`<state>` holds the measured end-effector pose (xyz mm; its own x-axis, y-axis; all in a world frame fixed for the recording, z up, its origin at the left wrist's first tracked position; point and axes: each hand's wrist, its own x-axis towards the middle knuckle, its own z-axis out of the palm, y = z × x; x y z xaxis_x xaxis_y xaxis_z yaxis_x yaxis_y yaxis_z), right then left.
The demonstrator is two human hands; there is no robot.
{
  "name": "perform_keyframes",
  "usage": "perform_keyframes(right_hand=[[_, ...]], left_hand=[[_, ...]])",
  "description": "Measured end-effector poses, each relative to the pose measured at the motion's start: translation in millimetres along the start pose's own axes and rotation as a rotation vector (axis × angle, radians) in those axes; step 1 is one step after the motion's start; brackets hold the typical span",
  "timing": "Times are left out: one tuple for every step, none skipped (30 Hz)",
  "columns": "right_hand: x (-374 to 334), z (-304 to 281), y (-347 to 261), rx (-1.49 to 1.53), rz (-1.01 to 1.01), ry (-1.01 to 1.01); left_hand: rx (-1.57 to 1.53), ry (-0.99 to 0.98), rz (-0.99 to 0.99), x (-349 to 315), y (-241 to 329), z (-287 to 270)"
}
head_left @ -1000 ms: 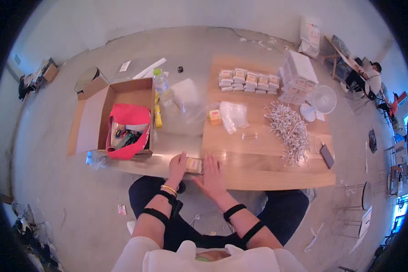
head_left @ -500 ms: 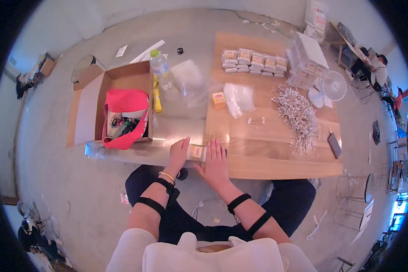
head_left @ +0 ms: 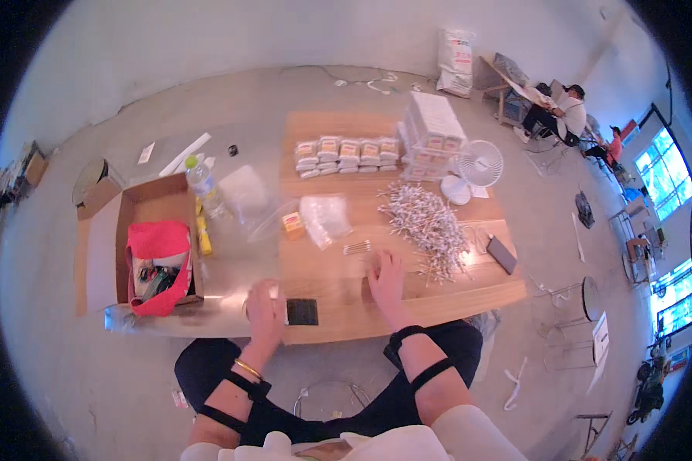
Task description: Counting and placing cotton-tipped swabs into small plastic bags.
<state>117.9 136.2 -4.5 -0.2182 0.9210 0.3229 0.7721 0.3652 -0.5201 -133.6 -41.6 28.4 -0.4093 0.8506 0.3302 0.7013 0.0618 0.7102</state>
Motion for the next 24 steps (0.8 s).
perform_keyframes(right_hand=[[9.8,2.0,8.4,-0.028,0.088,0.015],[14.9,2.4,17.4,-0.016,0.12,-0.029],[15.0,5.5,19.3,0.002,0.152,-0.08],[15.6,9.2,21.0,0.021,0.184,-0.132],[16.0,14.5,21.9,0.039,0.124,-0.142],[15.7,19.2,21.0,0.047,0.066,-0.15],[18.0,23.8,20.7,0.053,0.01,-0.158],[23.1,29.0,14.3,0.027,-0.004,-0.152],[29.7,30.9,7.3,-0.004,-0.013,-0.144],[36.8,29.8,2.9,-0.035,-0.021,-0.135],[41.4,26.4,8.3,-0.079,-0.079,-0.1],[46.1,25.9,7.6,-0.113,-0.153,-0.074],[50.6,24.4,7.6,-0.149,-0.226,-0.048],[53.2,22.0,8.2,-0.109,-0.202,-0.131],[56.2,18.0,7.2,-0.069,-0.181,-0.213],[58.2,13.6,5.9,-0.027,-0.16,-0.295],[56.1,9.7,8.0,-0.014,-0.158,-0.28],[48.6,8.3,10.2,0.003,-0.156,-0.265],[41.6,5.7,13.0,0.019,-0.155,-0.25],[32.8,3.2,20.9,0.068,-0.152,-0.198],[23.3,-2.0,36.8,0.111,-0.141,-0.144],[15.0,-9.0,54.4,0.152,-0.13,-0.087],[8.7,-22.5,60.0,0.041,-0.097,-0.058],[2.4,-42.3,60.6,-0.061,-0.075,-0.031]], left_hand=[[-0.003,-0.055,0.037,-1.0,12.9,8.7],[-0.007,-0.111,0.075,0.7,25.3,18.6],[0.005,-0.144,0.122,1.7,34.5,27.1],[0.017,-0.177,0.169,4.1,43.5,36.5],[0.025,-0.215,0.22,9.1,50.4,46.3],[0.048,-0.243,0.247,15.3,56.4,56.9],[0.071,-0.271,0.276,23.1,62.3,67.9],[0.105,-0.298,0.296,29.3,65.3,76.6],[0.137,-0.312,0.307,36.9,69.8,85.7],[0.168,-0.324,0.32,45.7,74.6,95.3],[0.192,-0.344,0.339,53.0,80.6,108.5],[0.247,-0.37,0.341,58.3,78.8,118.1],[0.301,-0.395,0.343,65.1,75.7,127.1],[0.354,-0.425,0.346,69.6,70.0,137.7],[0.352,-0.424,0.337,73.5,64.2,146.2],[0.351,-0.422,0.327,77.4,57.7,153.3],[0.342,-0.419,0.319,80.9,54.1,161.0],[0.35,-0.427,0.339,82.0,50.5,164.9],[0.358,-0.434,0.359,80.7,47.0,167.6],[0.366,-0.445,0.378,76.4,46.1,170.0],[0.355,-0.5,0.386,72.4,57.3,166.7],[0.343,-0.555,0.394,65.5,67.0,159.3],[0.347,-0.6,0.385,59.8,71.1,147.7],[0.377,-0.604,0.387,51.8,63.5,139.8]])
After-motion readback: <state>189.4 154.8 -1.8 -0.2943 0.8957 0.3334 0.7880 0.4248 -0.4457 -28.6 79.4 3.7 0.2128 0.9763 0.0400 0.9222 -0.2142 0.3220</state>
